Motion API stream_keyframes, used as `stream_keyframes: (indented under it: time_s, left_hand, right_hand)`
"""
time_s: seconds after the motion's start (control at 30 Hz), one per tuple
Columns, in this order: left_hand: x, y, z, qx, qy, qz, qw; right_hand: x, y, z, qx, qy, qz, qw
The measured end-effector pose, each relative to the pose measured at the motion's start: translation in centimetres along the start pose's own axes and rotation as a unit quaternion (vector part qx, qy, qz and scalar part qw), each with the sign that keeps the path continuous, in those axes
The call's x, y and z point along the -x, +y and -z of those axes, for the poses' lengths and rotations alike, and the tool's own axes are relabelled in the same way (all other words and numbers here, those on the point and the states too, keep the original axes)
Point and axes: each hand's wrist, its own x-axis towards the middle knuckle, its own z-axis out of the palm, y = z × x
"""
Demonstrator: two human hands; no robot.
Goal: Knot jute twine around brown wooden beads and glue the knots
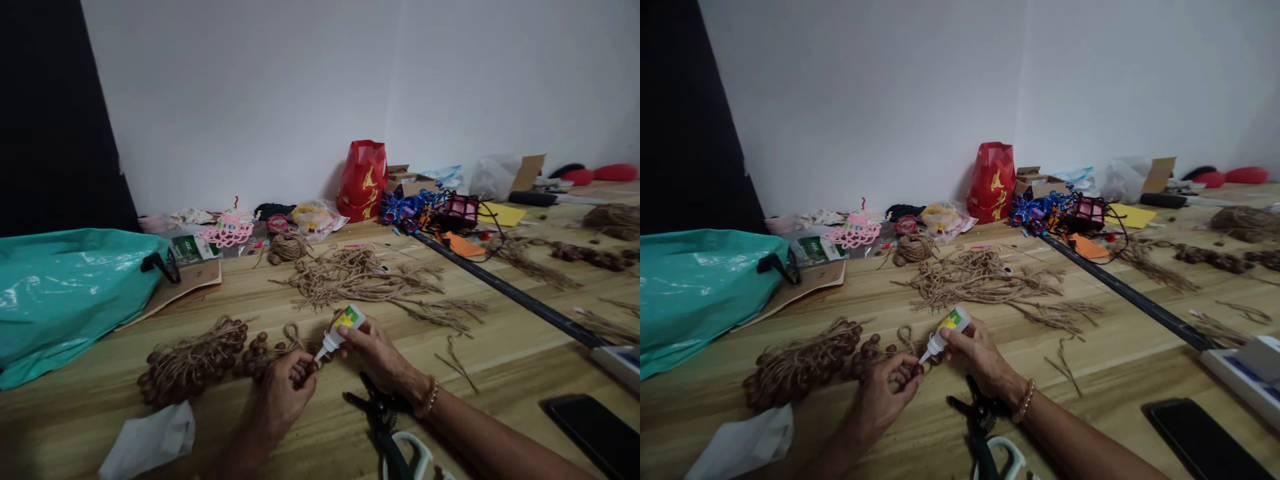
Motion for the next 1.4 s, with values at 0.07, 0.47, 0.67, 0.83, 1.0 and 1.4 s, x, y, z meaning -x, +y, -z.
stream_keyframes:
  time_s: [0.07,0.47,0.67,0.83,1.0,1.4]
  left_hand:
    - [-0.1,-0.1,0.0,-0.008,-0.001,0.0,1.0]
    - [-0.1,0.3,-0.1,0.005,-0.015,0.021,1.0]
    - [-0.1,0.0,-0.2,-0.004,-0.017,0.021,1.0]
    - [0.0,-0.4,-0.3,-0.008,-0.013,0.004,1.0]
    - [0.0,-0.4,-0.3,-0.002,-0.017,0.008,1.0]
    - [0.1,1.1,0.1,-0.003,-0.019,0.025,0.999]
  right_hand:
    - [0.1,0.0,0.0,0.011,-0.01,0.005,1.0]
    - [0.5,-0.6,-0.3,0.083,-0.053,0.001,0.995]
    - [0.4,-0.4,-0.2,0.091,-0.051,-0.006,0.995]
    - [0.4,-0.5,-0.1,0.118,-0.043,0.014,0.992]
    - [0.5,-0.6,-0.1,0.114,-0.045,0.013,0.992]
    - [0.9,-1.1,-0.4,0.166,-0.075,0.007,0.983]
